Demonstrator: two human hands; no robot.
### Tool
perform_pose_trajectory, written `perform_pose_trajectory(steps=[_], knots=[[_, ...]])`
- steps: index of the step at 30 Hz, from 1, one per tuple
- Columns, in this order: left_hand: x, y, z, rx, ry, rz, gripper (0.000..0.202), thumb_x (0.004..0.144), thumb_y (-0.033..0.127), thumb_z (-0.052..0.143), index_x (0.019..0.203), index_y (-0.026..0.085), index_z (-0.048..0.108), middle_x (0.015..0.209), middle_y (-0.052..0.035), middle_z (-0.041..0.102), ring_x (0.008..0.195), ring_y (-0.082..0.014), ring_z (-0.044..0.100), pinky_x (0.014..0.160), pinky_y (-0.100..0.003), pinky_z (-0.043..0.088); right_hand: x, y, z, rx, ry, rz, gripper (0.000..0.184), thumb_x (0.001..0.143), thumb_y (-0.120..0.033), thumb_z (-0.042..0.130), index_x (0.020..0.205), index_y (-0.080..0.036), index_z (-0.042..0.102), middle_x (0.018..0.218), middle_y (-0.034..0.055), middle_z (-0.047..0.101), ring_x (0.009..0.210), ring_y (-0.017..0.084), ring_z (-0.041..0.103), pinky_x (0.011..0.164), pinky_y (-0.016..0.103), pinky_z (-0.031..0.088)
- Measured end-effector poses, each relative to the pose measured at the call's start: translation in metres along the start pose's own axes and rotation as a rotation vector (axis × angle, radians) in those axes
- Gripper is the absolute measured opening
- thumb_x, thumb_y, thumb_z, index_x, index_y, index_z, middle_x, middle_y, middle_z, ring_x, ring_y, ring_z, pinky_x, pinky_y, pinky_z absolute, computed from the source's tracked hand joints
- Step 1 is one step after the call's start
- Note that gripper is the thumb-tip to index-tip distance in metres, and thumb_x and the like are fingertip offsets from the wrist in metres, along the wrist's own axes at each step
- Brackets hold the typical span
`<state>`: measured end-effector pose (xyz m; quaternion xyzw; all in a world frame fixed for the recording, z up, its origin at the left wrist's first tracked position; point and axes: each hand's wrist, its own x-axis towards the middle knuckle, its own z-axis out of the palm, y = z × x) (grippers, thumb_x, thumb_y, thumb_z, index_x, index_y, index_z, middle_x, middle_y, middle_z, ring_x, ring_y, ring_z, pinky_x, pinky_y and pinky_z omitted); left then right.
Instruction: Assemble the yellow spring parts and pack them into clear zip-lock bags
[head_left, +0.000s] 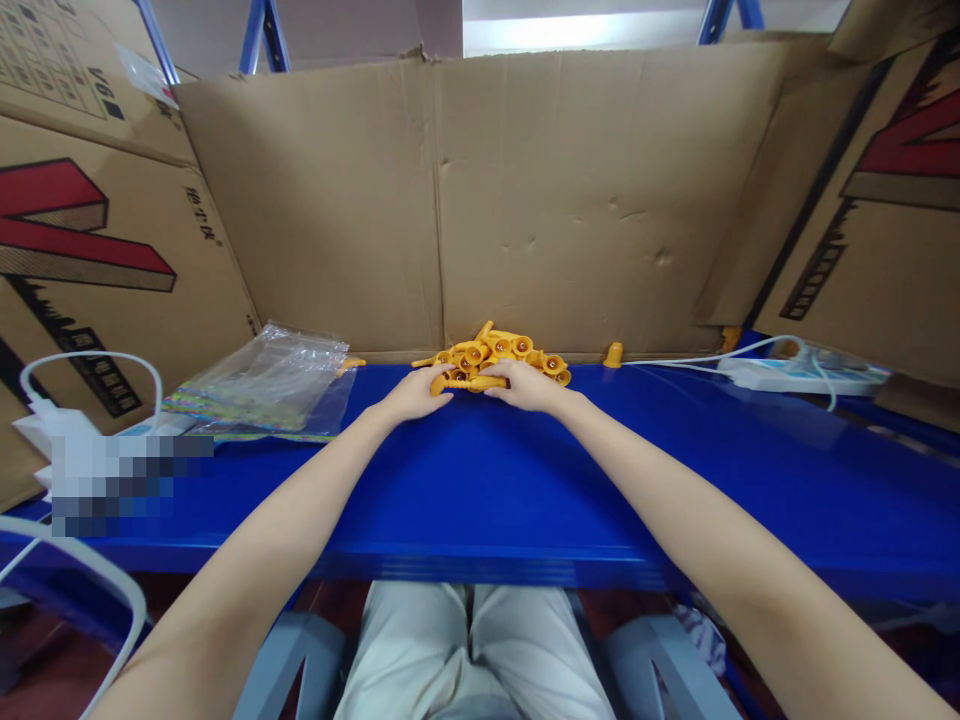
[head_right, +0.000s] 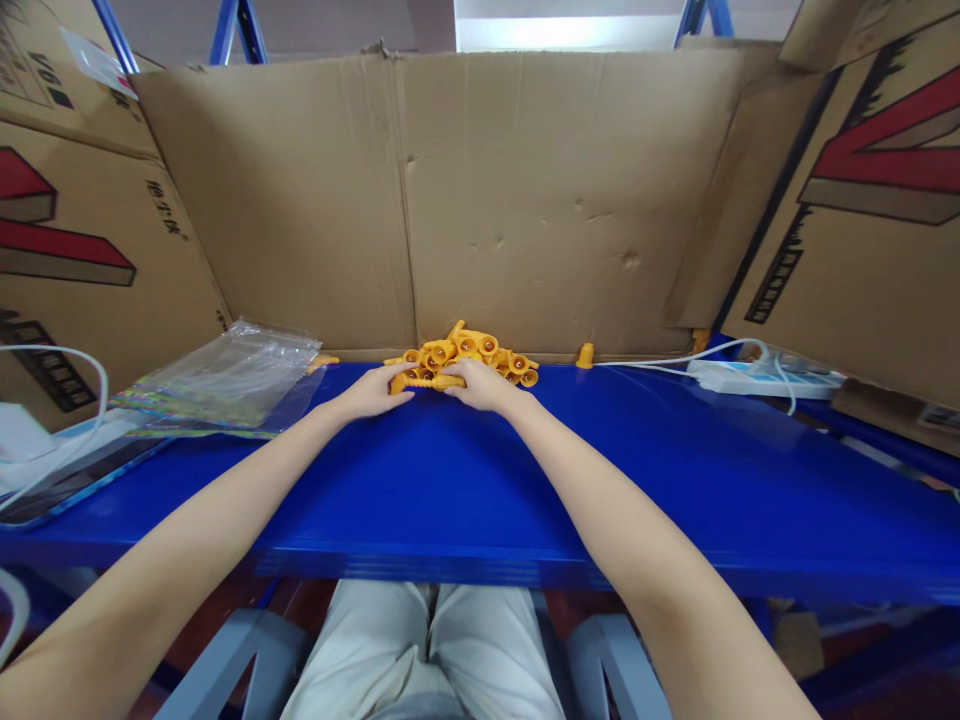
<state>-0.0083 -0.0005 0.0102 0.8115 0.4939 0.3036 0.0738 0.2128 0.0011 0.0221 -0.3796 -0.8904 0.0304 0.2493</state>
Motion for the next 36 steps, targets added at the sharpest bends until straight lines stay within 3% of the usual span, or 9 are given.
perform_pose_trajectory(steps=[3,7,13,19,23,26,31,36], knots=[[0.0,-0.004,-0.003,0.161,0.033,0.076,0.045,0.07,0.021,0.059,0.115,0.02,0.059,0.112,-0.0069,0.064,0.101,-0.0235,0.06,0.088,-0.034,0.044,0.0,0.0,0.001,0.072,-0.007,-0.003,0.032,0.079,-0.02,0.061,0.11,-0.017,0.065,0.111,0.0091,0.065,0.104,0.022,0.059,0.094,0.035,0.043],[0.0,-0.004,-0.005,0.189,0.036,0.072,0.029,0.071,0.019,0.052,0.098,0.022,0.062,0.092,-0.0025,0.067,0.082,-0.0195,0.062,0.076,-0.029,0.045,0.001,0.001,0.001,0.156,-0.059,0.006,0.035,0.08,-0.021,0.059,0.114,-0.017,0.063,0.111,0.0084,0.066,0.099,0.021,0.061,0.09,0.034,0.046],[-0.003,0.007,-0.004,0.232,0.017,-0.016,0.022,0.071,0.022,0.052,0.091,0.023,0.061,0.083,-0.0017,0.067,0.073,-0.0196,0.062,0.068,-0.028,0.043,-0.001,0.0,-0.004,0.227,-0.112,0.036,0.032,0.081,-0.023,0.058,0.113,-0.016,0.064,0.107,0.0073,0.067,0.094,0.019,0.062,0.087,0.032,0.047],[-0.003,0.013,-0.007,0.288,0.041,0.004,0.022,0.072,0.022,0.051,0.092,0.024,0.06,0.085,-0.0014,0.067,0.076,-0.0202,0.062,0.066,-0.027,0.04,-0.001,0.002,-0.004,0.495,-0.179,0.2,0.035,0.083,-0.032,0.056,0.114,-0.016,0.06,0.084,0.0038,0.067,0.061,0.01,0.058,0.061,0.024,0.05],[-0.001,0.007,-0.007,0.239,0.044,0.0,0.02,0.072,0.02,0.051,0.09,0.023,0.058,0.086,-0.0008,0.066,0.076,-0.0188,0.06,0.066,-0.026,0.04,0.0,0.012,-0.001,0.717,-0.145,0.248,0.046,0.074,-0.023,0.067,0.117,-0.016,0.052,0.076,0.0007,0.062,0.057,0.008,0.057,0.055,0.021,0.049],[0.0,0.001,-0.006,0.228,0.04,-0.011,0.017,0.071,0.022,0.052,0.088,0.021,0.057,0.083,-0.0014,0.066,0.075,-0.0188,0.059,0.064,-0.026,0.039,0.0,0.017,-0.001,0.852,-0.133,0.289,0.044,0.07,-0.015,0.07,0.11,-0.016,0.051,0.075,0.0002,0.063,0.061,0.01,0.062,0.06,0.022,0.052],[0.0,-0.002,-0.003,0.234,0.037,-0.006,0.015,0.071,0.023,0.053,0.086,0.02,0.056,0.079,-0.0021,0.065,0.071,-0.0191,0.058,0.061,-0.026,0.036,-0.003,0.014,-0.006,0.922,-0.184,0.334,0.016,0.079,-0.023,0.065,0.09,-0.013,0.059,0.079,0.0065,0.069,0.056,0.01,0.064,0.061,0.022,0.053],[-0.001,-0.001,-0.001,0.204,0.039,0.018,0.015,0.07,0.023,0.052,0.085,0.021,0.055,0.078,-0.0013,0.063,0.068,-0.0179,0.056,0.06,-0.026,0.036,-0.004,0.011,-0.005,1.039,-0.246,0.437,0.032,0.09,-0.038,0.047,0.08,-0.01,0.058,0.074,0.0129,0.07,0.047,0.011,0.062,0.052,0.023,0.053]])
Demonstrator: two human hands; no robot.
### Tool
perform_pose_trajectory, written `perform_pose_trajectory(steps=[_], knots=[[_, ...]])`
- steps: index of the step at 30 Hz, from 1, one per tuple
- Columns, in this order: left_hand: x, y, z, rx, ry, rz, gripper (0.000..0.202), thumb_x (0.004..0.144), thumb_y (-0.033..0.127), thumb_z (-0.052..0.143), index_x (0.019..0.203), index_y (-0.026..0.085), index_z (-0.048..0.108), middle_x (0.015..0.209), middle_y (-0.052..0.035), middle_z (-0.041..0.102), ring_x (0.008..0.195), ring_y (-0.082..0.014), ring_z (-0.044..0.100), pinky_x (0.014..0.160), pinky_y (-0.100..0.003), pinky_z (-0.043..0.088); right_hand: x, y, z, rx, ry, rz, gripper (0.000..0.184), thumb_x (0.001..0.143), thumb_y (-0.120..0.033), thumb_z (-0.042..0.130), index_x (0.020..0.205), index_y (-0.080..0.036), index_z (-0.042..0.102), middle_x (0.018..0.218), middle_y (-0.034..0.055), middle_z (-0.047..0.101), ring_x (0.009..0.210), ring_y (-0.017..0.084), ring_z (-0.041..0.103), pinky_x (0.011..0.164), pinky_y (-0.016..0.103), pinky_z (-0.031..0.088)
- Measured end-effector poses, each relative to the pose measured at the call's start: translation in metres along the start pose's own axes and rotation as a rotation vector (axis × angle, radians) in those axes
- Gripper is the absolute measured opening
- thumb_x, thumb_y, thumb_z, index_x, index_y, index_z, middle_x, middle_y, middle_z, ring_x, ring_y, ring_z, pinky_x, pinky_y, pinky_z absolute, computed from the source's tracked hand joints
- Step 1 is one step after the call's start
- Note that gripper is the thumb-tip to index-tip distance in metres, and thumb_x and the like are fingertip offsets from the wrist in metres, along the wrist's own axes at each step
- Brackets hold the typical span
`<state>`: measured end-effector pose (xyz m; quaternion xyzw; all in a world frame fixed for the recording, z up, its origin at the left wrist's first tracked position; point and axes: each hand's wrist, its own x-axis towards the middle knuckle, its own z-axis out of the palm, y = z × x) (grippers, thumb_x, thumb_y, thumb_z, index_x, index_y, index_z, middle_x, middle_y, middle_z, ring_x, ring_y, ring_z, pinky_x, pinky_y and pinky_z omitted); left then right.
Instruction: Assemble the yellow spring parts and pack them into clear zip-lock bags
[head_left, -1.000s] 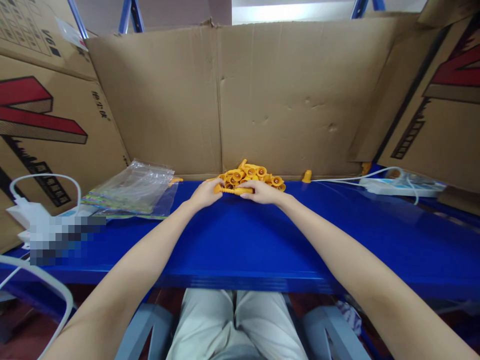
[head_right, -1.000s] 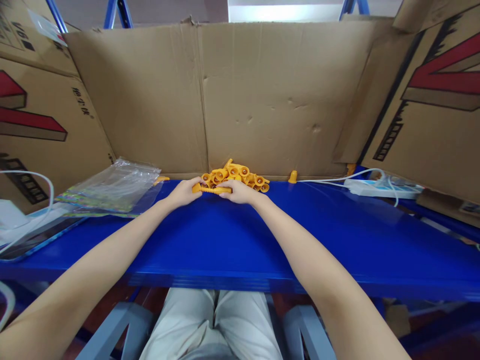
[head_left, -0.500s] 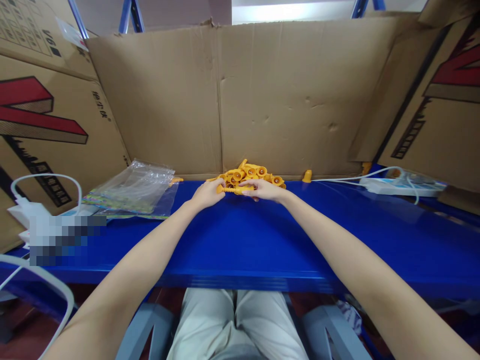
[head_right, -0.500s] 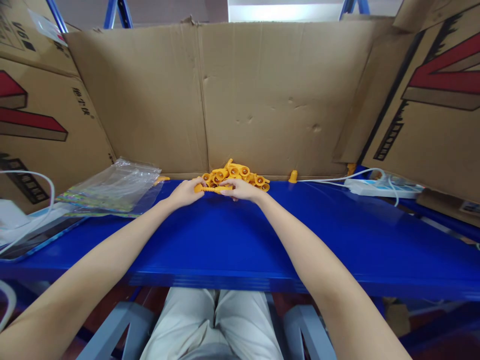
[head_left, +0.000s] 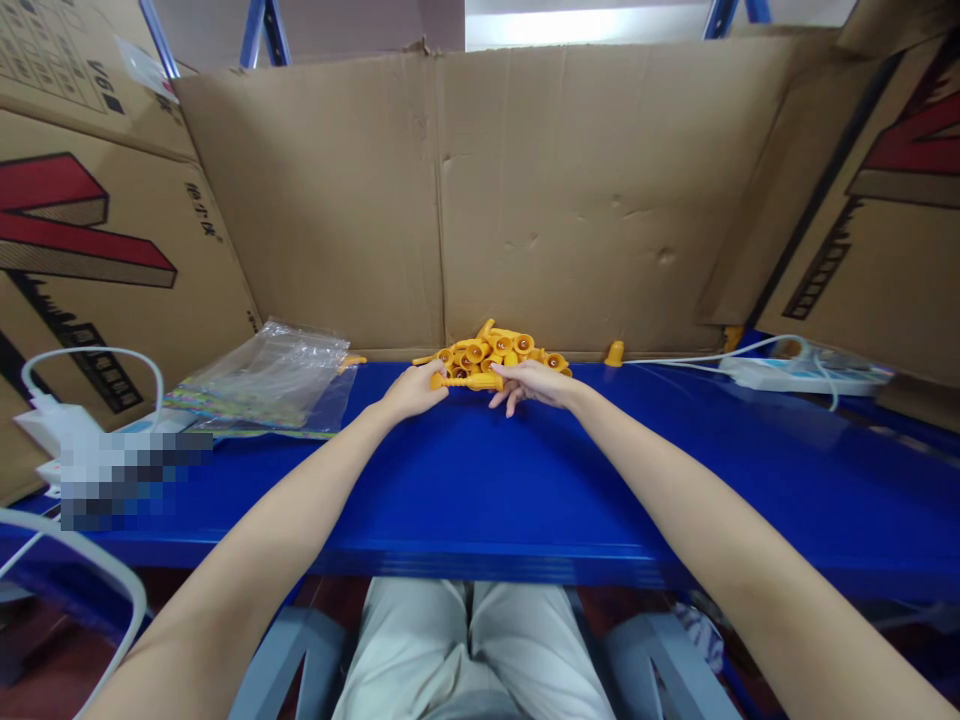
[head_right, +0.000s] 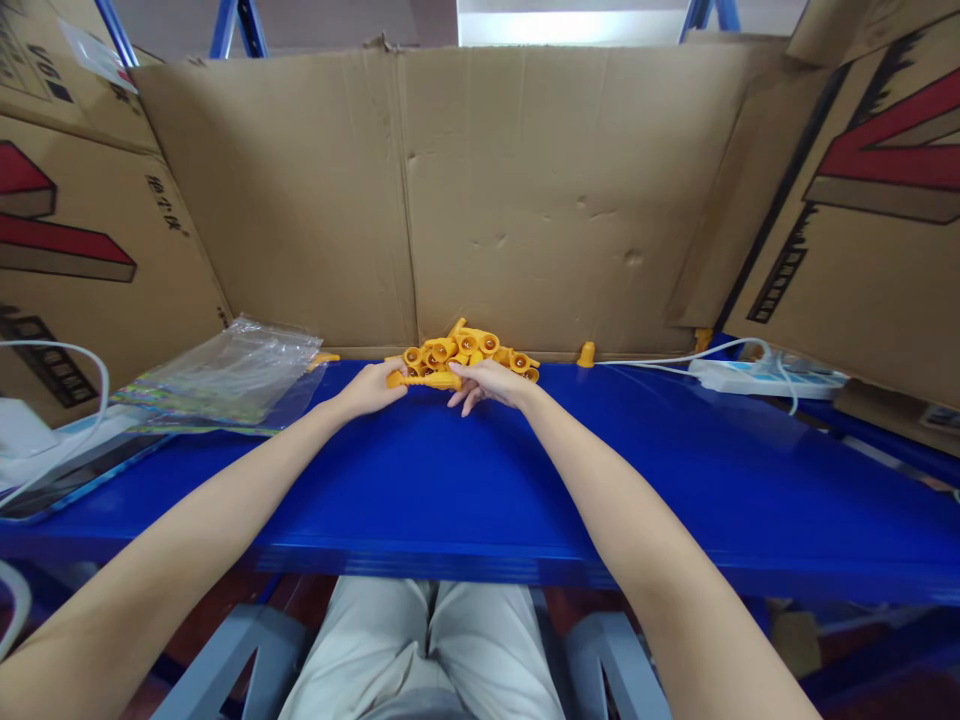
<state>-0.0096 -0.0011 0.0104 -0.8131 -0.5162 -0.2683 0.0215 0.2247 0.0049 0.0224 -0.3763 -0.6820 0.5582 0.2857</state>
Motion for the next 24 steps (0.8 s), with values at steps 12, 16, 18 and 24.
perform_pose_trajectory(steps=[12,16,18,24], knots=[[0.002,0.001,-0.001,-0.062,0.017,0.005,0.01,0.068,0.023,0.052,0.077,0.019,0.054,0.074,0.0,0.062,0.07,-0.0165,0.055,0.063,-0.026,0.037,0.004,0.001,0.006,0.053,0.018,0.119,0.053,0.093,-0.052,0.029,0.074,-0.011,0.057,0.046,0.0057,0.058,0.029,0.007,0.045,0.028,0.017,0.036],[0.002,0.003,-0.002,-0.054,0.004,-0.02,0.01,0.067,0.024,0.054,0.077,0.02,0.054,0.075,0.0002,0.062,0.071,-0.0165,0.056,0.063,-0.026,0.038,0.006,0.003,0.006,0.004,0.03,0.159,0.063,0.089,-0.062,0.023,0.073,-0.012,0.058,0.038,0.0033,0.052,0.026,0.007,0.039,0.026,0.017,0.03],[0.002,0.003,-0.002,-0.053,-0.003,-0.026,0.011,0.067,0.026,0.055,0.077,0.02,0.054,0.075,0.0003,0.062,0.071,-0.0163,0.056,0.063,-0.025,0.039,0.006,0.002,0.004,-0.02,0.007,0.192,0.069,0.087,-0.067,0.018,0.075,-0.012,0.059,0.041,0.0044,0.054,0.026,0.007,0.039,0.027,0.019,0.031],[0.002,0.003,-0.004,-0.045,-0.013,-0.024,0.016,0.069,0.032,0.058,0.079,0.02,0.057,0.077,-0.0011,0.064,0.073,-0.0174,0.058,0.065,-0.026,0.04,-0.001,-0.003,-0.004,0.057,-0.044,0.129,0.034,0.089,-0.049,0.044,0.097,-0.017,0.053,0.089,0.0085,0.069,0.056,0.011,0.064,0.047,0.02,0.049]])
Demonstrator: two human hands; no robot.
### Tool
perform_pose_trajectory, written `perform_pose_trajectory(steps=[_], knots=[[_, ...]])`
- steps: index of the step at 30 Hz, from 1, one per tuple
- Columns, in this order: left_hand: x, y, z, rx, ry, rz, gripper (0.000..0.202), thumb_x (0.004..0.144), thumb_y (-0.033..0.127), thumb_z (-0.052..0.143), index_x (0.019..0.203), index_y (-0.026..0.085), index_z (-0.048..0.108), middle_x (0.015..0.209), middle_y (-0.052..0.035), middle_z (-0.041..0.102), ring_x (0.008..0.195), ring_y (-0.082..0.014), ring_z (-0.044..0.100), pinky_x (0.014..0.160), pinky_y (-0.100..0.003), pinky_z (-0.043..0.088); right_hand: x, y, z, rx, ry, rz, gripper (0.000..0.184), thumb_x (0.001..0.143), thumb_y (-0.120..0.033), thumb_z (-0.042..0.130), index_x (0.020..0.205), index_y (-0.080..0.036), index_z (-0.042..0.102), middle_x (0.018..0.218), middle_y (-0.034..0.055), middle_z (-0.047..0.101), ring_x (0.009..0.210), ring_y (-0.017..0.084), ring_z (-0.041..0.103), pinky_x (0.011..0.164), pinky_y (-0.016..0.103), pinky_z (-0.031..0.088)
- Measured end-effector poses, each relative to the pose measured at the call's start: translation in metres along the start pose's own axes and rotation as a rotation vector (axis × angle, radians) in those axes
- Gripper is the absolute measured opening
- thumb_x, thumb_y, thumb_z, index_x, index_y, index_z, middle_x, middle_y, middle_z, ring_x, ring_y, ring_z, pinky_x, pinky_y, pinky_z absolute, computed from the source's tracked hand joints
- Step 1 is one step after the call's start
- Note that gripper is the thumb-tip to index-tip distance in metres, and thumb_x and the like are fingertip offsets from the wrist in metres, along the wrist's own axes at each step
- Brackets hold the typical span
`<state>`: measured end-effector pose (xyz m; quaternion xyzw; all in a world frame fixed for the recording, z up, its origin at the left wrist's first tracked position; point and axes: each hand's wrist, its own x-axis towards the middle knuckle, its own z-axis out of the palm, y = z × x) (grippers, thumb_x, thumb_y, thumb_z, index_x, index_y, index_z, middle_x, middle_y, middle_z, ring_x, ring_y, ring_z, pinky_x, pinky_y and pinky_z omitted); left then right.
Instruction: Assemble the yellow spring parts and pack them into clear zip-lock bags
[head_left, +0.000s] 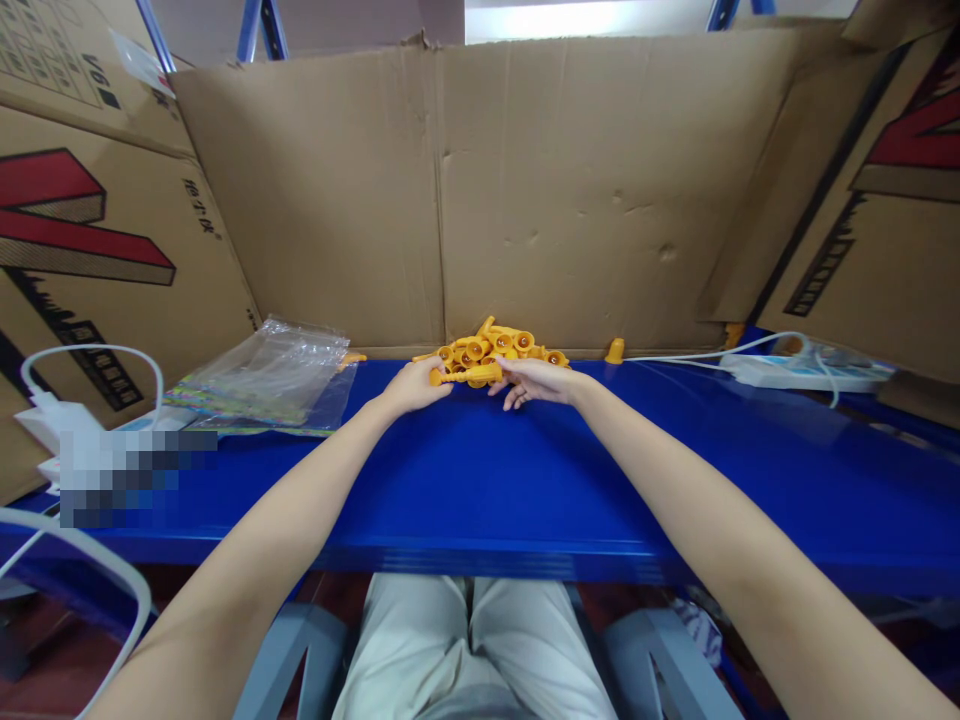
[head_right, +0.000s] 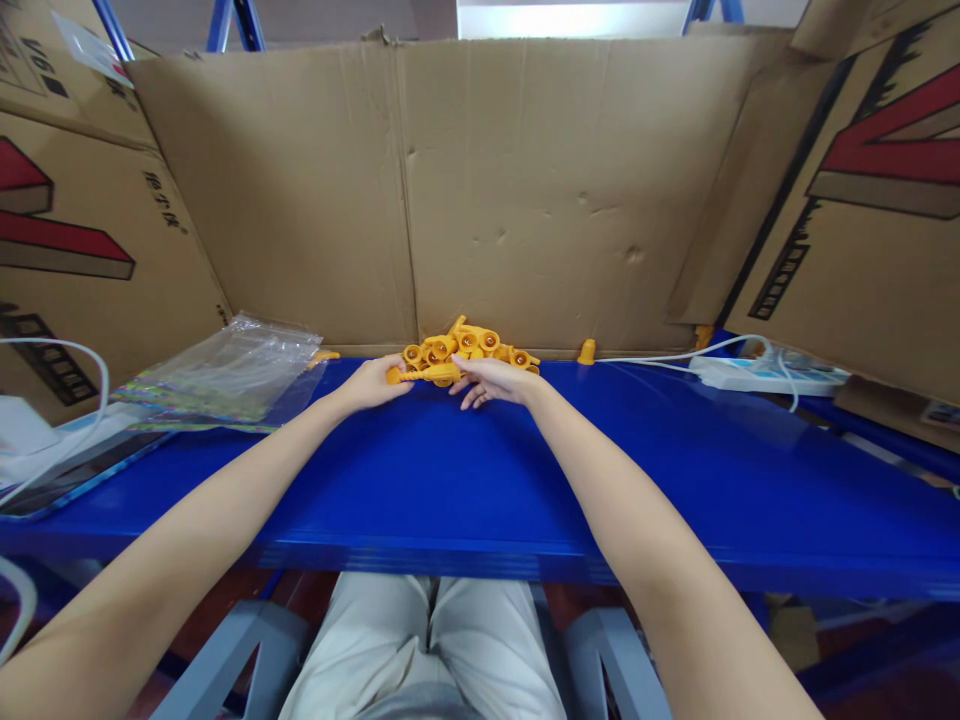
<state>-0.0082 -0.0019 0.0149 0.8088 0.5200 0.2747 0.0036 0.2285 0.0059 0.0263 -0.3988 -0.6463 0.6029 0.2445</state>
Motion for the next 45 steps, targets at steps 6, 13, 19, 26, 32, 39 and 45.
perform_pose_trajectory(steps=[6,13,19,26,32,39,45], knots=[[-0.001,-0.001,0.001,0.049,-0.017,0.009,0.024,0.07,0.04,0.059,0.08,0.019,0.057,0.078,-0.0026,0.064,0.072,-0.0186,0.058,0.065,-0.027,0.04,-0.001,0.003,-0.005,-0.04,0.074,-0.083,0.025,0.08,-0.021,0.065,0.101,-0.016,0.053,0.099,0.0083,0.068,0.065,0.011,0.067,0.055,0.018,0.051],[-0.001,0.003,0.001,0.018,-0.005,0.031,0.024,0.07,0.04,0.058,0.082,0.02,0.058,0.081,-0.0027,0.065,0.075,-0.019,0.059,0.066,-0.027,0.041,0.0,0.001,-0.002,-0.027,0.072,-0.039,0.036,0.089,-0.045,0.047,0.077,-0.012,0.056,0.074,0.0118,0.071,0.054,0.012,0.064,0.052,0.021,0.052],[-0.001,0.004,0.001,0.004,0.0,0.034,0.023,0.071,0.039,0.058,0.083,0.02,0.058,0.082,-0.0023,0.066,0.077,-0.0194,0.06,0.066,-0.027,0.041,0.002,0.002,0.003,-0.08,0.058,0.057,0.055,0.091,-0.056,0.03,0.073,-0.012,0.057,0.058,0.0103,0.067,0.042,0.011,0.058,0.042,0.02,0.048],[0.001,0.001,0.002,0.002,-0.026,0.04,0.025,0.071,0.04,0.058,0.086,0.02,0.059,0.086,-0.0036,0.066,0.081,-0.0203,0.061,0.071,-0.029,0.043,0.0,0.001,-0.003,-0.098,-0.025,0.129,0.064,0.086,-0.066,0.023,0.083,-0.013,0.057,0.074,0.0123,0.07,0.048,0.013,0.062,0.041,0.021,0.046],[0.0,0.001,0.002,-0.011,-0.021,0.029,0.023,0.07,0.04,0.058,0.082,0.02,0.059,0.081,-0.0029,0.065,0.078,-0.0196,0.06,0.07,-0.028,0.043,-0.007,-0.001,-0.007,-0.088,-0.012,-0.007,0.03,0.088,-0.041,0.051,0.103,-0.015,0.054,0.108,0.0116,0.065,0.074,0.014,0.068,0.06,0.021,0.053],[0.001,-0.001,0.003,0.004,-0.016,0.028,0.023,0.07,0.041,0.059,0.081,0.02,0.058,0.079,-0.0027,0.064,0.075,-0.019,0.059,0.067,-0.028,0.041,-0.003,0.001,-0.007,-0.098,0.046,-0.027,0.034,0.081,-0.028,0.064,0.111,-0.017,0.051,0.113,0.0109,0.062,0.079,0.014,0.068,0.061,0.02,0.054],[0.0,0.001,0.002,0.024,-0.017,0.022,0.023,0.07,0.042,0.059,0.079,0.02,0.057,0.076,-0.0018,0.064,0.072,-0.0183,0.058,0.064,-0.026,0.04,-0.003,-0.001,-0.002,-0.108,0.073,-0.065,0.024,0.081,-0.024,0.063,0.102,-0.017,0.056,0.105,0.0091,0.065,0.075,0.012,0.067,0.058,0.017,0.053]])
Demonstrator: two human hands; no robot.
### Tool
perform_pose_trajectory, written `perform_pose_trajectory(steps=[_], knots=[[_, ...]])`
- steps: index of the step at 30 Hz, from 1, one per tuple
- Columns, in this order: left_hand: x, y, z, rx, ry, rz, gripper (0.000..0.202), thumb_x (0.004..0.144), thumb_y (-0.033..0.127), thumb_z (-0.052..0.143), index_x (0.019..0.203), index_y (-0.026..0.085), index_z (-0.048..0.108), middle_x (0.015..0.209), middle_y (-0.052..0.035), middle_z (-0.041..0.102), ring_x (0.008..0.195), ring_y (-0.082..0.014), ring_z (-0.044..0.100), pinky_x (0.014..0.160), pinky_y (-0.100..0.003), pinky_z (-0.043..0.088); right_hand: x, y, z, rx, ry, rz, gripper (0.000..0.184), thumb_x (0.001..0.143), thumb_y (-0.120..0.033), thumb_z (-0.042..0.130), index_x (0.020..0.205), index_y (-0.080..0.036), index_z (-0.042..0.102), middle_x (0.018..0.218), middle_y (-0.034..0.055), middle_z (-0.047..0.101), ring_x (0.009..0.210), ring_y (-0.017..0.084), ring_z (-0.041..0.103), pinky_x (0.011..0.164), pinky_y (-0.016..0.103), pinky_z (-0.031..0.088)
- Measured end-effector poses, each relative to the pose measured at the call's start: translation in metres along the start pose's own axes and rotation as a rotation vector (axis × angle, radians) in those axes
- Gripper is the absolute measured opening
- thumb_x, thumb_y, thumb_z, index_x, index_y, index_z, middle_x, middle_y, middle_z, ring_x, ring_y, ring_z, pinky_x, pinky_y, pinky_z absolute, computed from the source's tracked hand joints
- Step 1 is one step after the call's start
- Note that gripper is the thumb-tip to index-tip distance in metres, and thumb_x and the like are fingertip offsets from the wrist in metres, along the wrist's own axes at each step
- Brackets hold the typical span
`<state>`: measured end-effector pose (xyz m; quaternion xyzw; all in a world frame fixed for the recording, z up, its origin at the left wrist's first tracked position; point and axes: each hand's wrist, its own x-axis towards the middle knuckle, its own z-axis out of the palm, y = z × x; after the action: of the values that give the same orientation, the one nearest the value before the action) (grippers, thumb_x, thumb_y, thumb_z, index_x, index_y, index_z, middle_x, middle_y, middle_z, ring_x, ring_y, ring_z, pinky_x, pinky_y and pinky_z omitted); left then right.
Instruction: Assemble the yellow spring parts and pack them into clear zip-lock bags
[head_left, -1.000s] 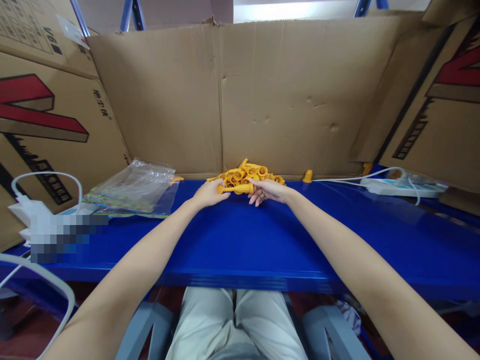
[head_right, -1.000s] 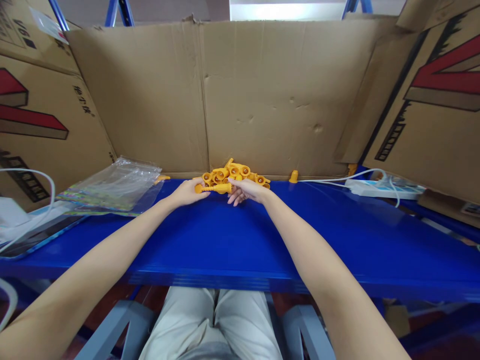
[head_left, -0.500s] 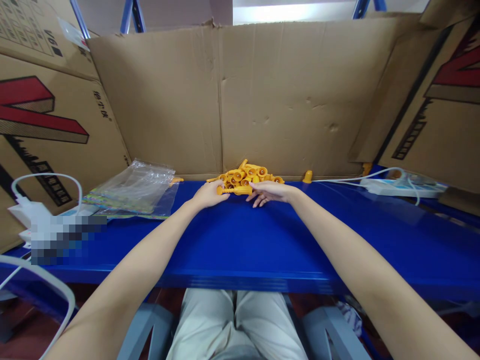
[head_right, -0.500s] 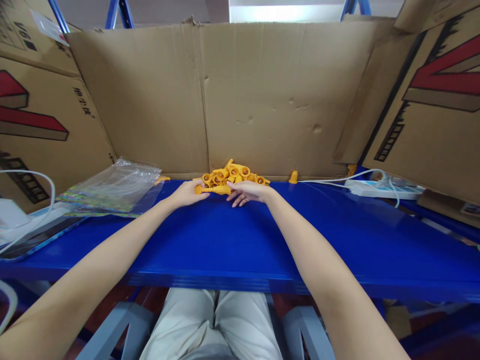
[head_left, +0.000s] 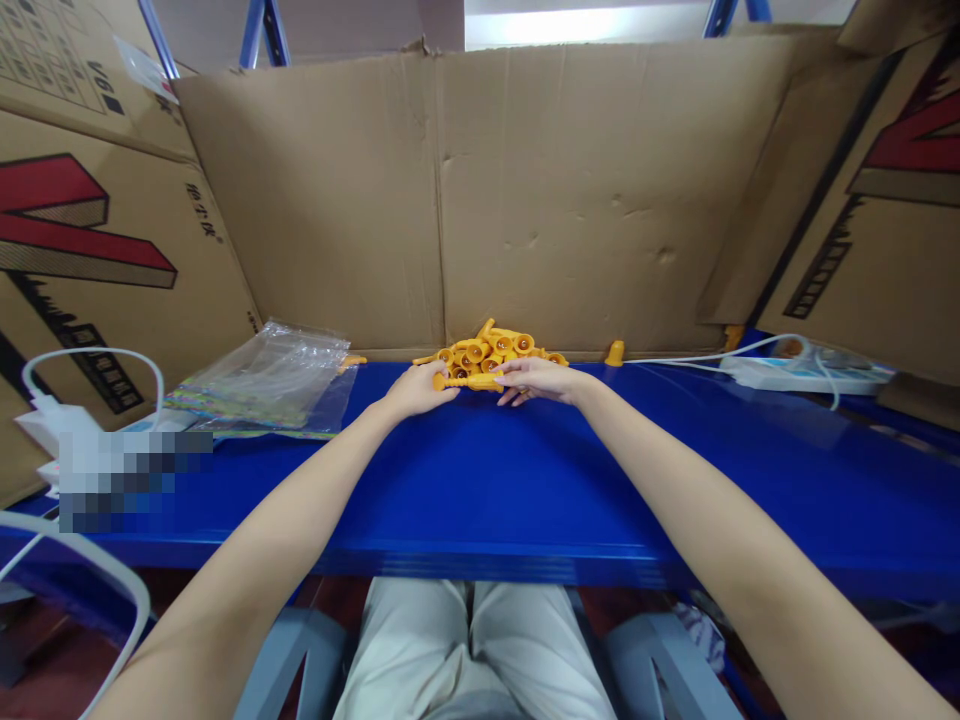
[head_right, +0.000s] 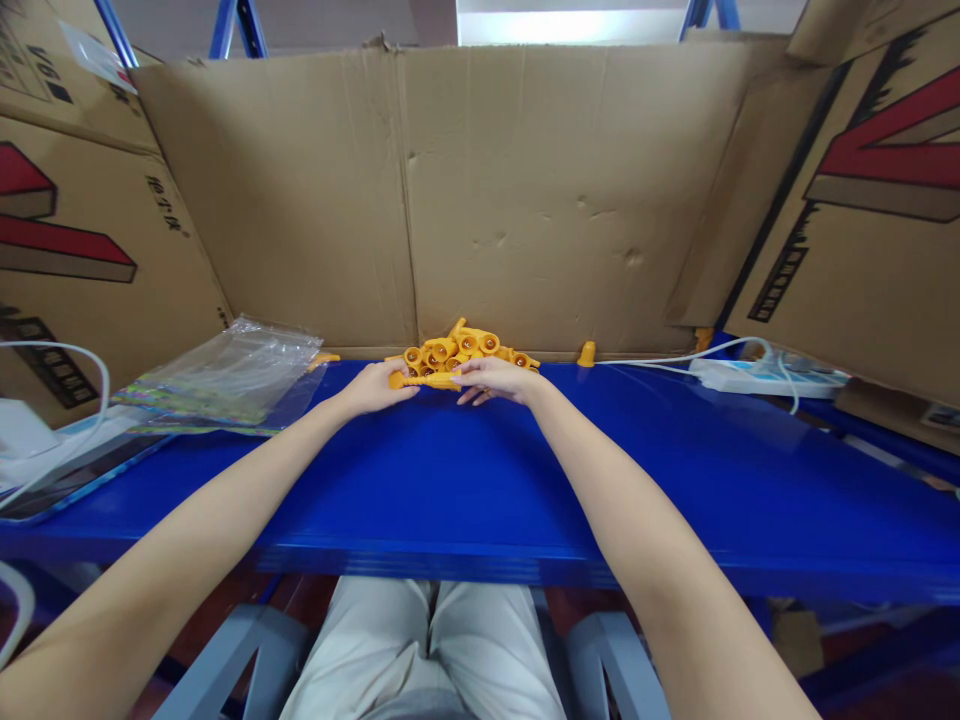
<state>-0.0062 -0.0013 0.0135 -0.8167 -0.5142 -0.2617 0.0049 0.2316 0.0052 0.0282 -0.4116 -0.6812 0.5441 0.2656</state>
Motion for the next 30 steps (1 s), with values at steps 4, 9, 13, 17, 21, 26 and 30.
perform_pose_trajectory(steps=[4,9,13,17,21,26,30], knots=[[-0.0004,0.0009,-0.0005,-0.019,-0.011,0.01,0.024,0.071,0.041,0.057,0.081,0.02,0.058,0.083,-0.0031,0.065,0.077,-0.019,0.059,0.067,-0.027,0.041,-0.0008,-0.0015,0.0013,-0.025,-0.014,-0.005,0.018,0.084,-0.028,0.06,0.097,-0.016,0.059,0.104,0.0093,0.067,0.073,0.012,0.067,0.057,0.017,0.052],[-0.0001,0.001,-0.0003,-0.018,-0.008,0.007,0.024,0.07,0.041,0.058,0.082,0.02,0.058,0.081,-0.0029,0.065,0.075,-0.0194,0.059,0.067,-0.028,0.041,0.0008,0.0006,-0.0002,-0.032,-0.019,-0.017,0.023,0.085,-0.034,0.057,0.098,-0.015,0.06,0.098,0.01,0.069,0.073,0.013,0.067,0.059,0.019,0.052],[0.0004,-0.0007,0.0002,-0.033,-0.01,0.018,0.027,0.07,0.042,0.058,0.084,0.019,0.059,0.083,-0.0035,0.065,0.077,-0.0196,0.06,0.069,-0.028,0.042,0.0023,0.0019,-0.0008,-0.02,-0.013,-0.011,0.024,0.086,-0.035,0.055,0.098,-0.015,0.059,0.095,0.0104,0.069,0.074,0.014,0.067,0.059,0.019,0.052],[0.0007,-0.0019,0.0003,-0.024,-0.018,0.019,0.029,0.071,0.043,0.057,0.087,0.019,0.06,0.085,-0.0037,0.066,0.078,-0.0195,0.06,0.07,-0.028,0.043,0.0024,0.0015,0.0002,-0.012,-0.004,0.001,0.023,0.086,-0.036,0.055,0.096,-0.015,0.058,0.092,0.01,0.07,0.073,0.014,0.068,0.06,0.02,0.052],[0.0003,-0.001,-0.0005,-0.023,-0.024,0.03,0.029,0.072,0.043,0.057,0.088,0.018,0.06,0.087,-0.0039,0.066,0.08,-0.0194,0.061,0.071,-0.028,0.043,0.0026,0.0018,0.0009,0.006,0.0,0.006,0.023,0.086,-0.038,0.056,0.094,-0.016,0.057,0.09,0.0094,0.07,0.072,0.015,0.068,0.059,0.021,0.052],[0.0001,-0.0005,-0.0011,-0.035,-0.021,0.019,0.029,0.071,0.042,0.058,0.087,0.018,0.06,0.086,-0.0034,0.066,0.079,-0.0191,0.06,0.071,-0.028,0.043,0.002,0.0011,0.0024,0.033,0.019,0.009,0.021,0.085,-0.036,0.057,0.09,-0.016,0.057,0.087,0.0093,0.071,0.07,0.015,0.068,0.056,0.021,0.052],[0.0,-0.0013,-0.001,-0.035,-0.01,0.019,0.029,0.071,0.044,0.059,0.084,0.018,0.059,0.081,-0.0022,0.065,0.077,-0.0186,0.059,0.069,-0.027,0.042,0.0007,-0.002,0.0075,0.154,0.048,0.01,0.013,0.086,-0.027,0.055,0.085,-0.014,0.057,0.078,0.0088,0.069,0.066,0.015,0.067,0.061,0.024,0.054]])
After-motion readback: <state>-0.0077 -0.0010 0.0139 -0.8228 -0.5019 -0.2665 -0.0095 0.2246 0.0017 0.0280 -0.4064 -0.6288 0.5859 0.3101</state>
